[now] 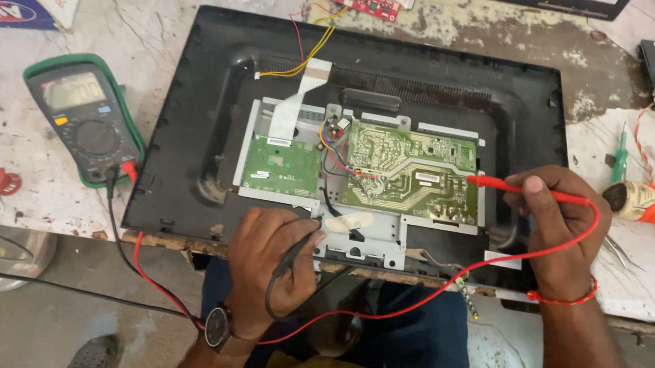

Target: The person uses a multimeter to test points on a circuit board inside a disassembled electronic device. They hold the black probe on a fixed point and move the red probe across various test points on the board, checking readings on the multimeter display.

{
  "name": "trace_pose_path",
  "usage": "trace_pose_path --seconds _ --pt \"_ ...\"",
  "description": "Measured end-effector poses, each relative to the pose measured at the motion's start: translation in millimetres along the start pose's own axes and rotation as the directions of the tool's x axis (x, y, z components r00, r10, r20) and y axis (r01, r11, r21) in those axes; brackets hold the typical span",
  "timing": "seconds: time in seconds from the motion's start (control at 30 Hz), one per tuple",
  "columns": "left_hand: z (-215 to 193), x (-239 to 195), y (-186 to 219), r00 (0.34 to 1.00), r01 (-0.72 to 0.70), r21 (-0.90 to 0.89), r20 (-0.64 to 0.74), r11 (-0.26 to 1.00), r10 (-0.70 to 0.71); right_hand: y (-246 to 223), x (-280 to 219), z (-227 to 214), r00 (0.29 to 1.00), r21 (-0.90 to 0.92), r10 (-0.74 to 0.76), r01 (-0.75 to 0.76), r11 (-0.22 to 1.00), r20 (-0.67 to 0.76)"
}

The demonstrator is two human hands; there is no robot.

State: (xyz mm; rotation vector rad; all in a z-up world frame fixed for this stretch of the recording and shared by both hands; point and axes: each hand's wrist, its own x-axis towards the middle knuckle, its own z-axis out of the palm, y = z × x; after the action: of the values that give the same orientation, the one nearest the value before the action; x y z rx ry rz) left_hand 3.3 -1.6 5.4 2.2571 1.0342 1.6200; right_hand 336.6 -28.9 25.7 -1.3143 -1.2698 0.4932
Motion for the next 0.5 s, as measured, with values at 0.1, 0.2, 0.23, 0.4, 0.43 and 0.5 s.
trace_pose_path --seconds 0.1,0.2,0.23,0.4,0.43,0.5 --pt "-0.2 2.6 0.1 1.000 0.019 -0.001 0.011 1.000 -0.018 -5.4 4.7 2.5 1.000 0.003 0.010 -0.010 1.000 0.012" --pt "-0.2 2.6 0.6 1.000 0.009 0.007 0.007 1.000 -0.009 -8.5 3.0 3.6 0.999 0.005 -0.010 0.010 1.000 0.036" --pt "0.2 2.0 0.6 1.000 0.010 0.008 0.003 1.000 -0.010 -8.4 2.9 3.5 0.999 0.012 -0.014 0.013 1.000 0.044" --pt "1.0 1.5 -0.5 1.000 0.001 0.009 0.005 1.000 -0.001 -8.0 2.6 3.0 0.997 -0.030 -0.014 0.016 0.999 0.079" --pt "0.6 1.6 -0.4 1.000 0.002 0.009 0.008 1.000 -0.002 -8.6 2.9 3.4 0.997 -0.042 -0.011 0.015 0.999 0.083" --pt "0.2 1.8 0.2 1.000 0.005 0.014 0.013 1.000 -0.005 -10.9 3.0 3.8 0.994 -0.069 -0.016 0.023 0.997 0.105"
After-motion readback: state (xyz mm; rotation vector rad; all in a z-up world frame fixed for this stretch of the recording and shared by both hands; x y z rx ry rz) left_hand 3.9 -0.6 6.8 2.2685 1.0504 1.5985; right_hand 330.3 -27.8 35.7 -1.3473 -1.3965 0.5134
